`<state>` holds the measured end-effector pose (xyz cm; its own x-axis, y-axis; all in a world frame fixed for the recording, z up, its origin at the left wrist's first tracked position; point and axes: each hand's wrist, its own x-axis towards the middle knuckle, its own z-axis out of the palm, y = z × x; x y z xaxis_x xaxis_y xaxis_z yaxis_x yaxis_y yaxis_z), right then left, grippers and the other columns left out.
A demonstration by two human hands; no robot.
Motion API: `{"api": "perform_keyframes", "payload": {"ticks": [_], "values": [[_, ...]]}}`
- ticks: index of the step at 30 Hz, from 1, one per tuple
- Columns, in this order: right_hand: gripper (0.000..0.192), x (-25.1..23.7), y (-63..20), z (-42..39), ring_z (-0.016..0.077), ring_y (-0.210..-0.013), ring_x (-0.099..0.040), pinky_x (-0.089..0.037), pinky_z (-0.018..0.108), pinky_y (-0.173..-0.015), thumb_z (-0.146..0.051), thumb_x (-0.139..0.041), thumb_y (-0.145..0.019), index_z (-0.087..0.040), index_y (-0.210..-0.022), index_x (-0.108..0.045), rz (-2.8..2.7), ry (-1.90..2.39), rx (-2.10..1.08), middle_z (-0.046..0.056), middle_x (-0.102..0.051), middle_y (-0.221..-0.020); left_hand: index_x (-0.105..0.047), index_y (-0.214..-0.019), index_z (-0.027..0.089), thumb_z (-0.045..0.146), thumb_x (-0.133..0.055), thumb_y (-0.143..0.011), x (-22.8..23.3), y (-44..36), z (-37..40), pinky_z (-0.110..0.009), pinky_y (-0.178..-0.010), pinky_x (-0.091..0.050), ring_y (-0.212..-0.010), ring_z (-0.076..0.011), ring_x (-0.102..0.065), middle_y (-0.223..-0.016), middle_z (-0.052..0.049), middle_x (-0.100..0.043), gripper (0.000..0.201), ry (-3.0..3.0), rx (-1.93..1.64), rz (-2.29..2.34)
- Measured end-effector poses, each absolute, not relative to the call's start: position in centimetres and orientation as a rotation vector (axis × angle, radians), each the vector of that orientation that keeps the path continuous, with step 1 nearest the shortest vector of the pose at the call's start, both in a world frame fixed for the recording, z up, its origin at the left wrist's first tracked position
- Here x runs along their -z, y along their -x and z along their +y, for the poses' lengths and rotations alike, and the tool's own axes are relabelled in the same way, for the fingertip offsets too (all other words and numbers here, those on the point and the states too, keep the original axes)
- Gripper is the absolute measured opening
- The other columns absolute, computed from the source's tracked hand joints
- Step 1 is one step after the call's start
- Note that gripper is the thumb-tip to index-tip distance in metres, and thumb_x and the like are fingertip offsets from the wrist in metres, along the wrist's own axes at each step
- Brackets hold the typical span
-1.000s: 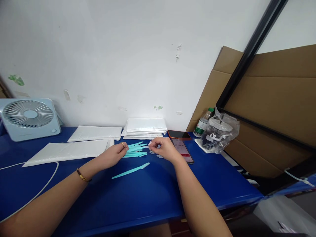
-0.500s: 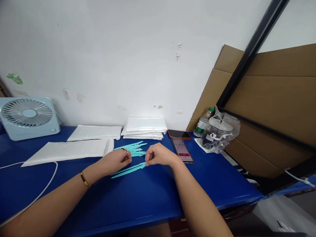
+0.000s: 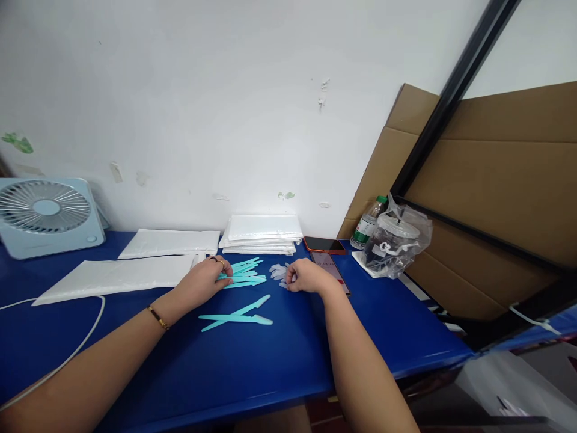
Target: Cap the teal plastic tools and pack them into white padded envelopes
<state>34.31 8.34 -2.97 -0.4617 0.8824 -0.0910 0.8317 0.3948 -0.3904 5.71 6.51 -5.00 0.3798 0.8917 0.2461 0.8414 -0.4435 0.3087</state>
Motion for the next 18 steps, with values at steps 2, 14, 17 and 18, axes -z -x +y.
{"api": "perform_keyframes", "payload": {"ticks": [2,14,17,18], "values": [[0.011,3.1,-33.8,8.2,0.0108,-0.054,-0.053,-0.036,0.02,-0.049,-0.02,-0.064,-0.059,-0.017,-0.069,-0.067,-2.491,1.488,-0.59,0.0,-0.064,-0.064,-0.061,-0.076,0.021,0.031,-0.048,-0.079,4.6,-5.7,6.3,-0.032,-0.072,-0.04,-0.086,-0.022,-0.055,-0.088,-0.004,-0.062,0.016,-2.502,-0.588,1.575],[0.024,2.9,-33.6,8.1,0.0141,-0.059,-0.062,-0.046,0.021,-0.052,-0.032,-0.07,-0.065,-0.014,-0.079,-0.062,-2.113,1.251,-1.022,0.005,-0.067,-0.068,-0.059,-0.076,0.02,0.035,-0.046,-0.079,3.8,-5.7,5.6,-0.03,-0.071,-0.043,-0.08,-0.0186,-0.056,-0.092,-0.004,-0.058,0.02,-2.322,-0.688,1.46],[0.028,2.7,-33.6,8.1,0.0135,-0.059,-0.062,-0.048,0.022,-0.054,-0.035,-0.071,-0.065,-0.013,-0.079,-0.062,-2.032,1.173,-1.166,0.007,-0.069,-0.072,-0.059,-0.076,0.02,0.034,-0.047,-0.079,3.9,-5.8,5.7,-0.031,-0.072,-0.044,-0.081,-0.0192,-0.056,-0.092,-0.004,-0.057,0.019,-2.336,-0.687,1.486],[0.029,2.6,-33.5,8.0,0.0131,-0.059,-0.062,-0.048,0.022,-0.054,-0.036,-0.072,-0.064,-0.012,-0.08,-0.063,-2.029,1.156,-1.19,0.007,-0.069,-0.072,-0.059,-0.076,0.02,0.033,-0.046,-0.079,3.9,-5.8,5.7,-0.032,-0.072,-0.044,-0.081,-0.0194,-0.055,-0.091,-0.004,-0.056,0.019,-2.345,-0.688,1.492]]}}
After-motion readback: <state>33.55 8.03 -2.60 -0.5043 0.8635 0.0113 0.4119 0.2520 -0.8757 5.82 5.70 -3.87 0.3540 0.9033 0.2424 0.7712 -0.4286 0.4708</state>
